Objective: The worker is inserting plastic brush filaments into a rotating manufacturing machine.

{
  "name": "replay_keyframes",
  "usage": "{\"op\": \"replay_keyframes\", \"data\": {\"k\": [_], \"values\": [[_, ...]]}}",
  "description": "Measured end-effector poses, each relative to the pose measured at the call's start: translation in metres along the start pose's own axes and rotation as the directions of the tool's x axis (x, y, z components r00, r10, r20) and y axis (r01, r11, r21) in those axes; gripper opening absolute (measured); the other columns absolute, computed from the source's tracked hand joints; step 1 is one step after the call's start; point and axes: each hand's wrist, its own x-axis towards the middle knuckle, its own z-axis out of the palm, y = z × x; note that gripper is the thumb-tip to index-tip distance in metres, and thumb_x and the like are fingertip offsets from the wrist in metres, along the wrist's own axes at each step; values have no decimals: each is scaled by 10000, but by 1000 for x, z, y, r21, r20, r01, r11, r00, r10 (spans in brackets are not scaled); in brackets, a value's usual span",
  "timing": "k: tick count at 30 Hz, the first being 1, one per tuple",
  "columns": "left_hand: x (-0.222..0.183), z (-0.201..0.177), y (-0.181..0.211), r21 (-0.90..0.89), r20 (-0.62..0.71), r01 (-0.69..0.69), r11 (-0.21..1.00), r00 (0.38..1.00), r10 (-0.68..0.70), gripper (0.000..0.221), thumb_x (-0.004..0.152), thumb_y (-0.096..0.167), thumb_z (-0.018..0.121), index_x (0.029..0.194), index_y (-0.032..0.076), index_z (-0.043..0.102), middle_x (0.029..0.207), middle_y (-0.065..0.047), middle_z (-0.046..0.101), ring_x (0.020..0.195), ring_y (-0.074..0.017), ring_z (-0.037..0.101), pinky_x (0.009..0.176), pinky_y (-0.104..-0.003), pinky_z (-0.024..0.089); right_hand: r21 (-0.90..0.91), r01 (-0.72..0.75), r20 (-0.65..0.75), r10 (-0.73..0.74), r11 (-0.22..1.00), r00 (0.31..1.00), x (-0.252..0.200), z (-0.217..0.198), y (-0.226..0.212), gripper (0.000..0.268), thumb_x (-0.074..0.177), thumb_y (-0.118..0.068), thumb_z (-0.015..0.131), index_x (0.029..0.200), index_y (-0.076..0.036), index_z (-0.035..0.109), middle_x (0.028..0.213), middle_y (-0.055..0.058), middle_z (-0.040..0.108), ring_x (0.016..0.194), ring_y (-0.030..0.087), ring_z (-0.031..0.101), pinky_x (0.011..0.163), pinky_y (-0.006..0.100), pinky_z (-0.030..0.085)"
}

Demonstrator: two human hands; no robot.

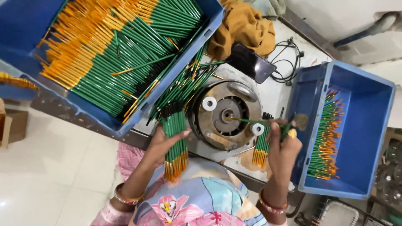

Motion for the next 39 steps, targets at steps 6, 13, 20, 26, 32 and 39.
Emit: {"op": "replay_keyframes", "data": {"k": [6,13,20,26,32,39], "values": [[4,5,-9,-256,-65,80,963,993,-99,318,808,128,820,1078,41,678,964,-71,756,804,-186,753,683,-330,598,-489,257,81,-250,833,965,19,36,57,123,1010,-100,631,1086,-8,663,723,169,646,612,291,612,552,388,452],[16,2,-5,-138,-86,111,984,989,-124,280,833,134,829,1044,12,690,917,-111,752,760,-201,728,664,-338,595,-497,300,195,-232,814,953,31,60,52,146,1017,-92,659,1125,-15,598,809,231,670,667,403,657,566,476,458],[14,-2,-4,-215,-95,74,974,991,-96,271,824,121,797,1040,18,669,917,-83,744,790,-195,753,639,-329,602,-499,308,27,-341,810,940,26,77,80,178,989,-83,683,1106,0,578,821,239,653,713,443,645,596,486,485],[3,-5,7,-193,-40,52,980,997,-61,285,822,107,825,1022,-8,658,887,-91,722,808,-197,748,690,-357,607,-427,523,164,-505,738,847,32,70,62,223,922,-39,638,1142,-23,611,892,225,671,778,442,652,669,499,485],[-26,16,50,51,8,-14,999,1000,13,325,768,112,849,1031,39,672,887,-62,751,803,-176,738,742,-324,614,83,-124,-53,129,989,990,-11,64,19,157,1085,-39,549,1144,36,674,788,304,536,702,502,470,637,524,387],[7,10,19,158,83,-183,970,982,171,365,824,177,828,1122,65,648,967,-39,748,867,-142,734,776,-294,596,-42,276,262,-256,960,930,11,15,23,125,1006,-92,653,1100,-30,708,906,83,690,806,99,634,693,285,496]]}}
